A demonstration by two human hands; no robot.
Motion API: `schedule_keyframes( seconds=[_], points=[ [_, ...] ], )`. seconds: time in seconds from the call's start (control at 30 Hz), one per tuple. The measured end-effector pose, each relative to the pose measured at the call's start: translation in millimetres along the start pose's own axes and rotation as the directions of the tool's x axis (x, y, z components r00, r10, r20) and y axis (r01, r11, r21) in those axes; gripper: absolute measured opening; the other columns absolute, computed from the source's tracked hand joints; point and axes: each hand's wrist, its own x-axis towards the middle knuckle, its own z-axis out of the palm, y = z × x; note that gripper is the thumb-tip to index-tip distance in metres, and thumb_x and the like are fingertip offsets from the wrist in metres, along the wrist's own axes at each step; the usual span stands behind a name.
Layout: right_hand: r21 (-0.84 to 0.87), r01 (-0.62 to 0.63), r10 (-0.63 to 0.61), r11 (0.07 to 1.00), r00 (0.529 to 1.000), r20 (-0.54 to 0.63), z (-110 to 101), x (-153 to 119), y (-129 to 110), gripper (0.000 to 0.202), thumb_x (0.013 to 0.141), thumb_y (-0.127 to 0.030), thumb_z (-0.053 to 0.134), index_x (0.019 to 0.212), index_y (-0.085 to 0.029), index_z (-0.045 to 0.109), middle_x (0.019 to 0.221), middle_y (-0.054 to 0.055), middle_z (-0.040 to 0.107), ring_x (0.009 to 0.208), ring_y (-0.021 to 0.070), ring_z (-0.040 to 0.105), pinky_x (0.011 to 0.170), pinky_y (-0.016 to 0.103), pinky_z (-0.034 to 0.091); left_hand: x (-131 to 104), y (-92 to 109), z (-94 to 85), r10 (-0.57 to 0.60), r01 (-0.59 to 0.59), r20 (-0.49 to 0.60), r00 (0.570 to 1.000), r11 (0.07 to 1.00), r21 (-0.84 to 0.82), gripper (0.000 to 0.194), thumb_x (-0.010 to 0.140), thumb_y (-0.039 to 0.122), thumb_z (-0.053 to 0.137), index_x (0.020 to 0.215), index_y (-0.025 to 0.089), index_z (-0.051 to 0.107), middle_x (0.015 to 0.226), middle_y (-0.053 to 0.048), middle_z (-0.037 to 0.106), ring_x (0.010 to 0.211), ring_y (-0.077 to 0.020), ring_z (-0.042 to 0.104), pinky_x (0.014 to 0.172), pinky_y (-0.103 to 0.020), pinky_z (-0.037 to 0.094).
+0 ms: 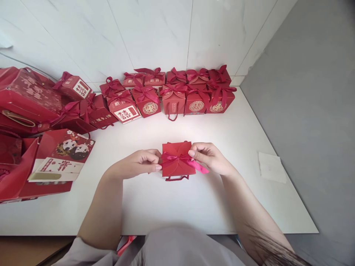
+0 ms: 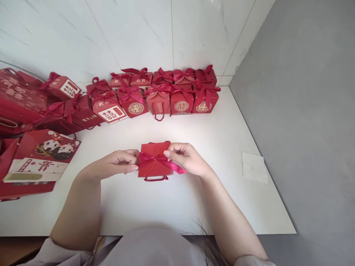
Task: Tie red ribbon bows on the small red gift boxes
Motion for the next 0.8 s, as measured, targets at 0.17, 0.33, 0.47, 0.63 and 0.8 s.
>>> schedule_keyframes(
  seconds=[0.17, 0.33, 0.47, 0.63, 0.8],
  points=[
    [0.013, -0.028, 0.027, 1.000, 1.000, 0.011, 1, -1, -1, 0.039, 0.091, -0.049, 0.062, 0.069, -0.018, 0.054, 0.054, -0.004, 0.049, 0.044, 0.0083, 0.041, 0.043, 0.024, 0.033, -3, -2, -3.9, -0.011, 0.003, 0.109, 0.994, 0.997, 0.074, 0.038, 0.089, 0.045, 0.059, 0.064, 0.017, 0.060, 0.092, -0.004, 0.058, 0.078, -0.0151, 0.056, 0.070, -0.025, 0.046],
    [0.020, -0.009, 0.007, 1.000, 0.998, 0.064, 0, -3, -5, 0.034, 0.091, -0.046, 0.064, 0.073, -0.018, 0.058, 0.056, -0.003, 0.051, 0.046, 0.0086, 0.043, 0.045, 0.024, 0.035, -12, 0, -7.9, -0.072, 0.062, 0.092, 0.993, 0.992, 0.109, 0.026, 0.081, 0.045, 0.070, 0.093, 0.021, 0.068, 0.106, -0.004, 0.065, 0.097, -0.0212, 0.062, 0.078, -0.027, 0.049],
    [-0.006, 0.012, -0.012, 1.000, 0.996, 0.088, -2, -4, -9, 0.032, 0.090, -0.048, 0.064, 0.077, -0.018, 0.061, 0.060, -0.002, 0.054, 0.050, 0.0104, 0.045, 0.049, 0.025, 0.037, -11, 2, -1.9, -0.038, 0.050, -0.252, 0.967, 0.998, 0.043, 0.032, 0.089, 0.048, 0.060, 0.107, 0.023, 0.061, 0.112, -0.006, 0.064, 0.102, -0.0217, 0.062, 0.083, -0.031, 0.050],
    [-0.086, 0.018, -0.010, 0.996, 0.995, 0.097, -4, 0, -21, 0.035, 0.090, -0.048, 0.064, 0.074, -0.018, 0.060, 0.064, -0.001, 0.054, 0.055, 0.0105, 0.044, 0.054, 0.026, 0.036, 4, 6, 17.5, 0.249, -0.231, -0.457, 0.854, 0.968, 0.096, 0.030, 0.091, 0.041, 0.060, 0.115, 0.025, 0.059, 0.127, -0.007, 0.056, 0.123, -0.0225, 0.053, 0.103, -0.036, 0.045],
    [-0.173, 0.000, 0.028, 0.985, 0.987, 0.160, -10, 7, -35, 0.034, 0.089, -0.047, 0.065, 0.074, -0.017, 0.059, 0.065, -0.002, 0.052, 0.058, 0.0106, 0.043, 0.057, 0.026, 0.036, 12, 10, 30.2, 0.376, -0.329, -0.417, 0.827, 0.926, 0.183, 0.019, 0.090, 0.034, 0.062, 0.104, 0.023, 0.064, 0.131, -0.008, 0.054, 0.128, -0.0227, 0.049, 0.111, -0.038, 0.039]
  ],
)
